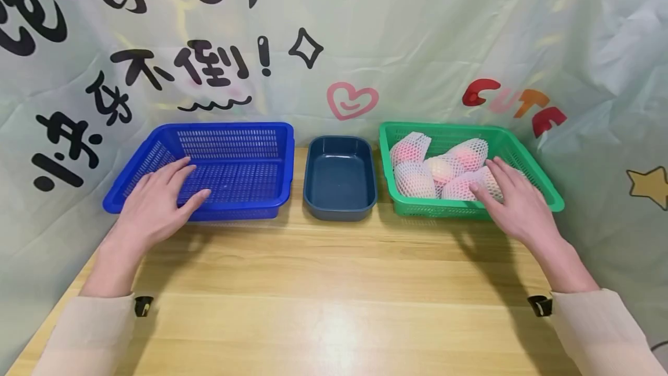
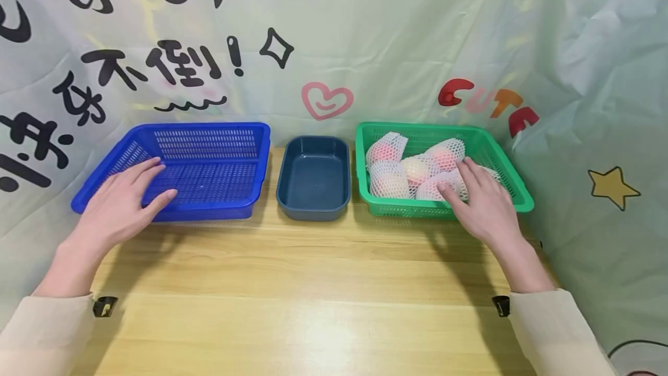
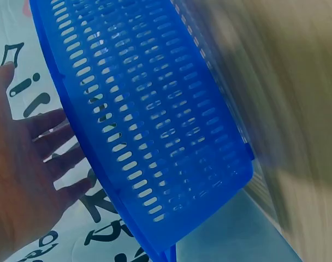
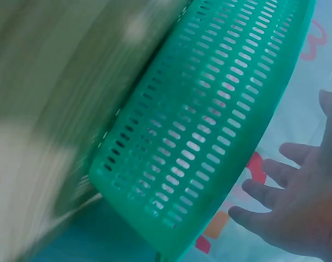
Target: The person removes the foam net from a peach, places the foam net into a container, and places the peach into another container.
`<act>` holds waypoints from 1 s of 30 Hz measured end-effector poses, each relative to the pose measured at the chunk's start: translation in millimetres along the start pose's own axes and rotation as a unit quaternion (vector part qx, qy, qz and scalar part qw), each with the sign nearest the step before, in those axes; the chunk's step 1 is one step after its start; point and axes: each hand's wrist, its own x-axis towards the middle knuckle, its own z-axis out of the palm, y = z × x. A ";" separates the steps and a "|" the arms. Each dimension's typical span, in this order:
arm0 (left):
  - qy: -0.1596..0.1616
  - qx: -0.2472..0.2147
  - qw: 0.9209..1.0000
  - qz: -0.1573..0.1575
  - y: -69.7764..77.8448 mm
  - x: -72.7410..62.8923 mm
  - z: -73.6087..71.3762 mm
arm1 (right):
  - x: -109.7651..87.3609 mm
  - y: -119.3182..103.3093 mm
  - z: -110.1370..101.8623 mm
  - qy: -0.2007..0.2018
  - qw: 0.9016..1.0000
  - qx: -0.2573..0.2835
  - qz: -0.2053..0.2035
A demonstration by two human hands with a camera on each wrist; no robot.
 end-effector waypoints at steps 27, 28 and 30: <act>-0.032 0.027 0.998 0.051 24.6 -2.1 17.4 | 49.0 -44.7 15.1 -0.036 0.995 0.086 -0.047; -0.032 0.030 0.998 0.054 24.8 -1.9 18.5 | 50.5 -45.4 16.6 -0.040 0.994 0.088 -0.051; -0.035 0.033 0.997 0.058 25.2 -1.7 20.8 | 53.4 -46.9 19.7 -0.048 0.993 0.089 -0.057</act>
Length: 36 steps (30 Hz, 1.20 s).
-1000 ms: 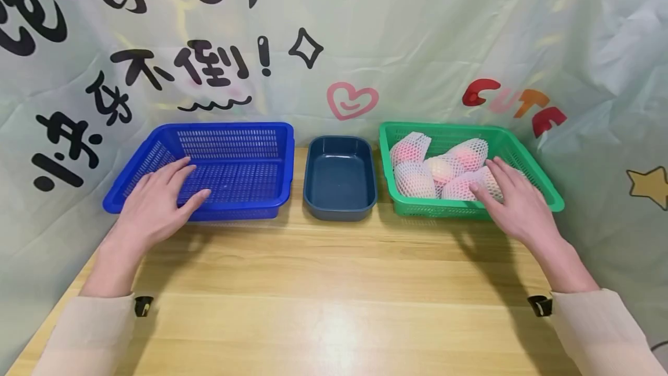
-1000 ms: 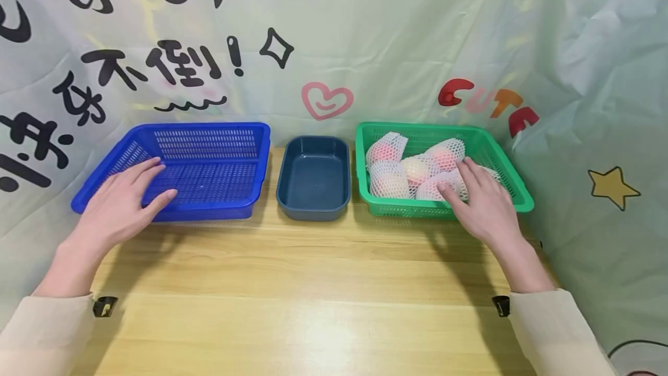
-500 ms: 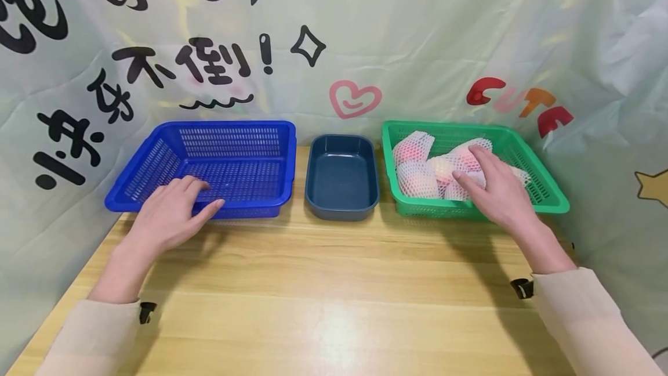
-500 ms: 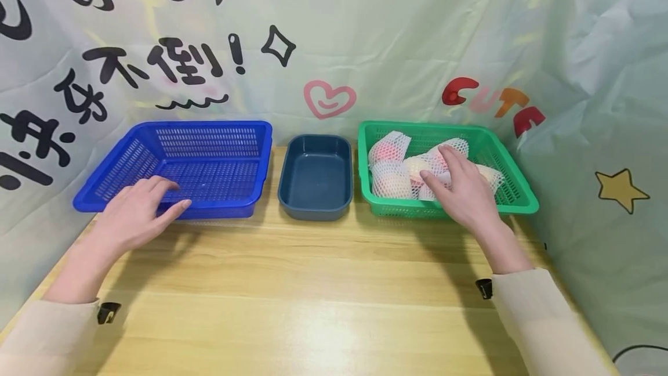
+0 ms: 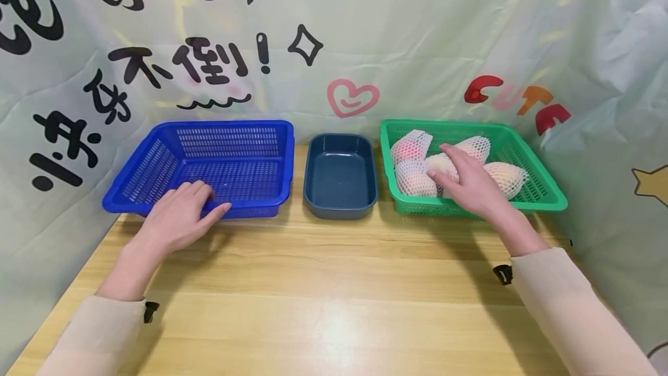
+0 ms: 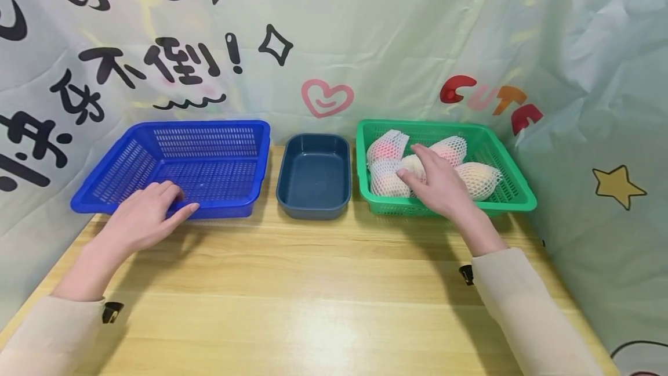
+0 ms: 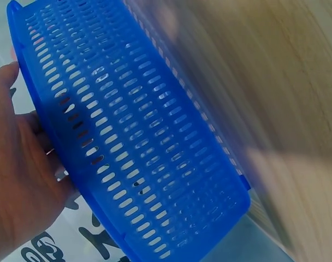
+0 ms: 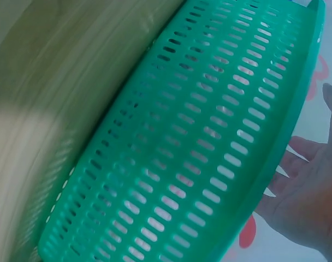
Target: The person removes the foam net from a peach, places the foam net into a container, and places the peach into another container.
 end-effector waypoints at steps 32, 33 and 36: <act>0.004 -0.015 1.000 -0.006 1.5 -5.6 13.9 | 50.2 8.2 25.6 -0.190 0.980 0.033 -0.050; 0.002 -0.015 1.000 -0.007 1.7 -5.8 13.7 | 51.0 8.9 26.5 -0.197 0.979 0.037 -0.047; 0.001 -0.014 1.000 -0.005 1.9 -5.9 13.5 | 53.0 11.3 28.8 -0.206 0.977 0.037 -0.047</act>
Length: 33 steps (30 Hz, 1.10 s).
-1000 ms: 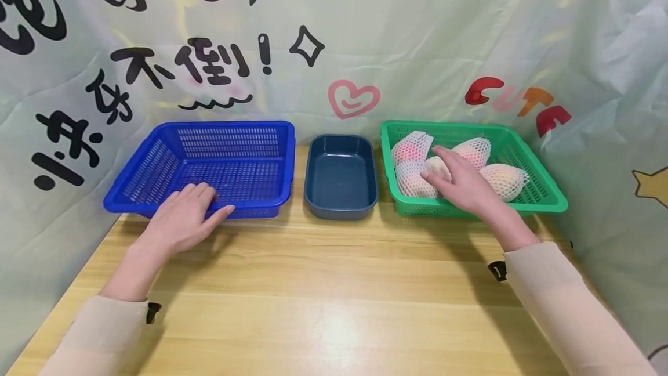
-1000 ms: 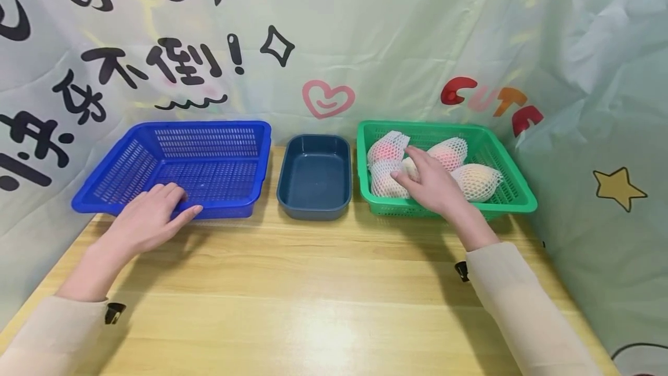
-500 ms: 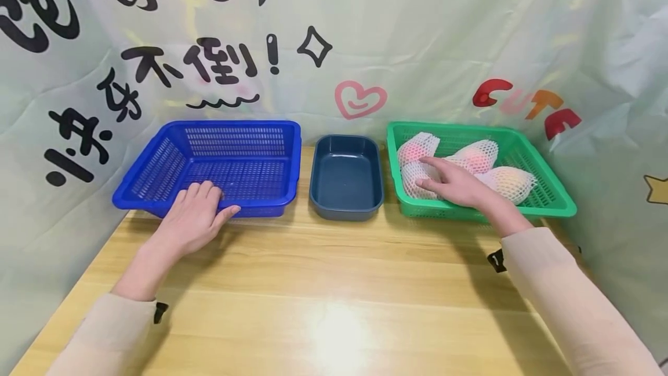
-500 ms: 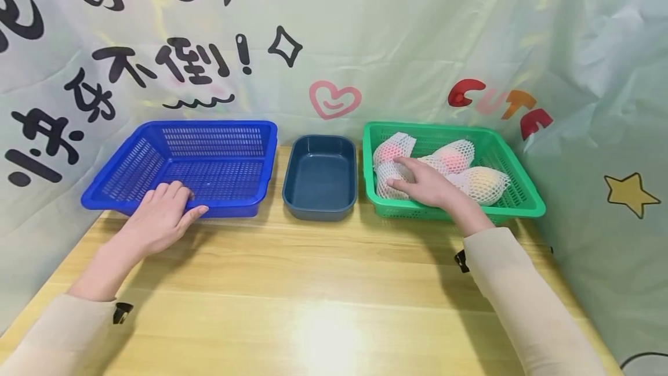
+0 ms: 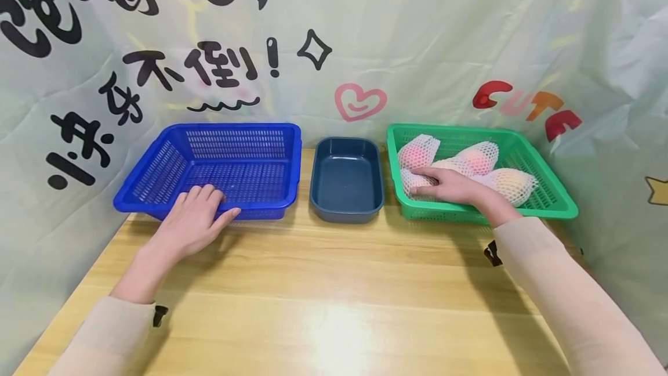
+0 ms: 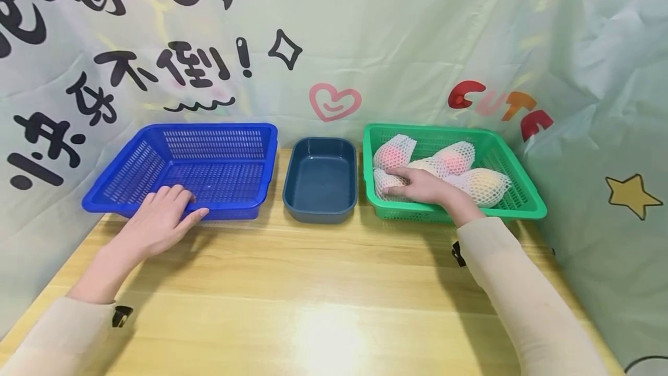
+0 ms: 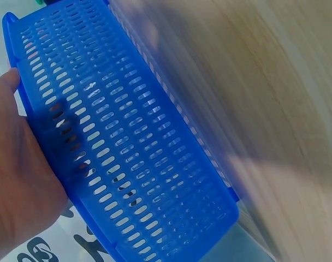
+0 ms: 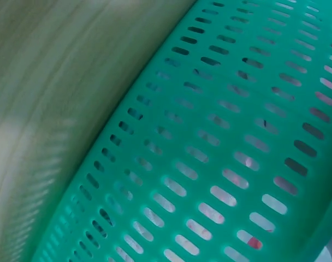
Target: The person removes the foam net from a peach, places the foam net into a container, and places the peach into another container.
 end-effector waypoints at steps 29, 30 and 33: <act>-0.015 -0.016 1.000 -0.007 -1.2 0.8 -0.9 | 13.5 15.3 1.2 0.000 0.998 0.056 -0.022; -0.015 -0.016 1.000 -0.007 -1.4 0.9 -1.0 | 13.1 14.8 1.1 0.002 0.998 0.053 -0.022; -0.015 -0.015 1.000 -0.007 -1.7 0.7 -1.2 | 12.1 14.1 1.2 0.010 0.999 0.046 -0.025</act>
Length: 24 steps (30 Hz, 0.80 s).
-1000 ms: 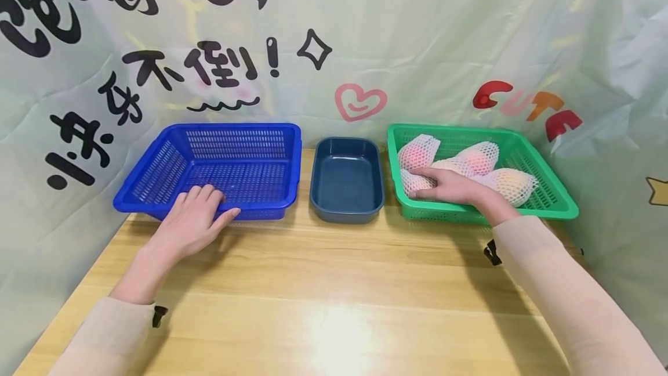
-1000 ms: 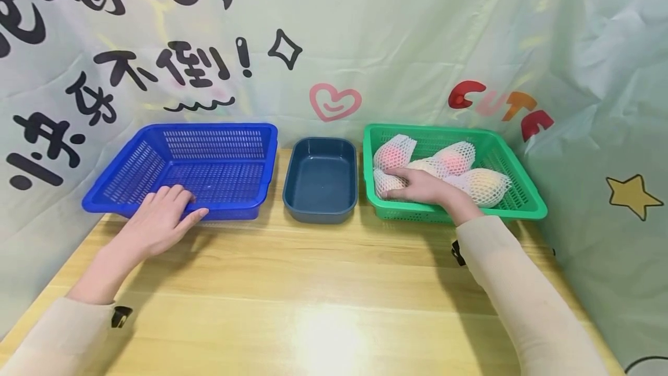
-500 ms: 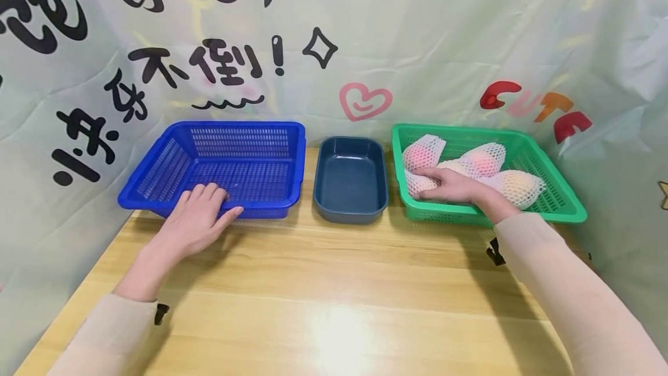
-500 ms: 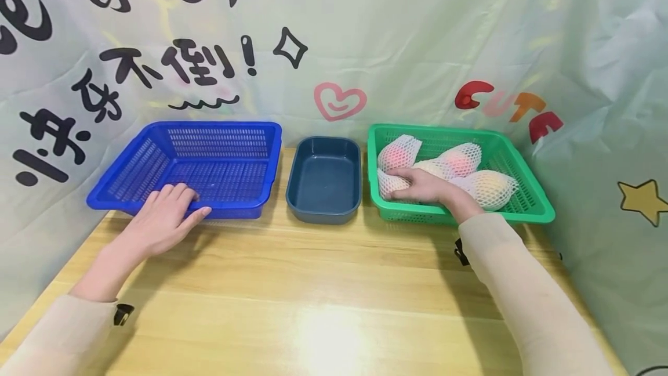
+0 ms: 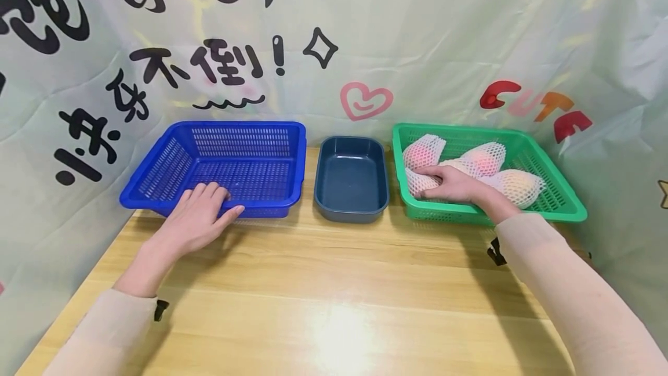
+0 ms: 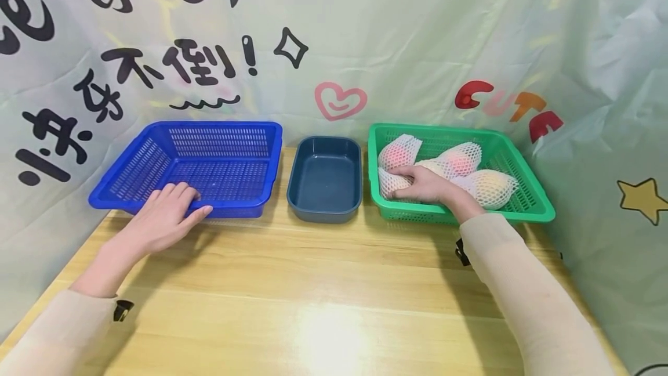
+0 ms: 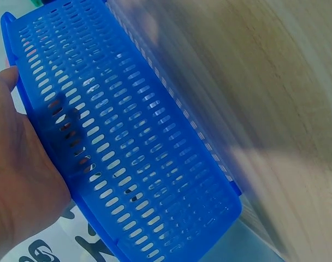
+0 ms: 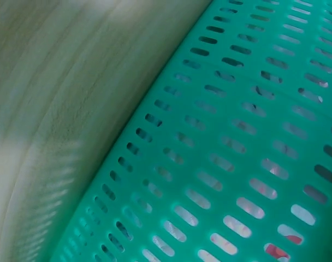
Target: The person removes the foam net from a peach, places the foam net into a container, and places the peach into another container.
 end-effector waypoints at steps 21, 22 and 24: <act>0.000 0.005 1.000 -0.002 1.8 -0.7 -0.7 | -16.0 -13.1 -6.3 0.085 0.994 0.042 0.057; 0.000 0.005 1.000 -0.002 1.8 -0.7 -0.7 | -17.3 -14.6 -6.7 0.091 0.993 0.050 0.058; 0.001 0.004 1.000 -0.002 1.9 -0.7 -0.8 | -19.5 -16.9 -7.9 0.106 0.991 0.066 0.057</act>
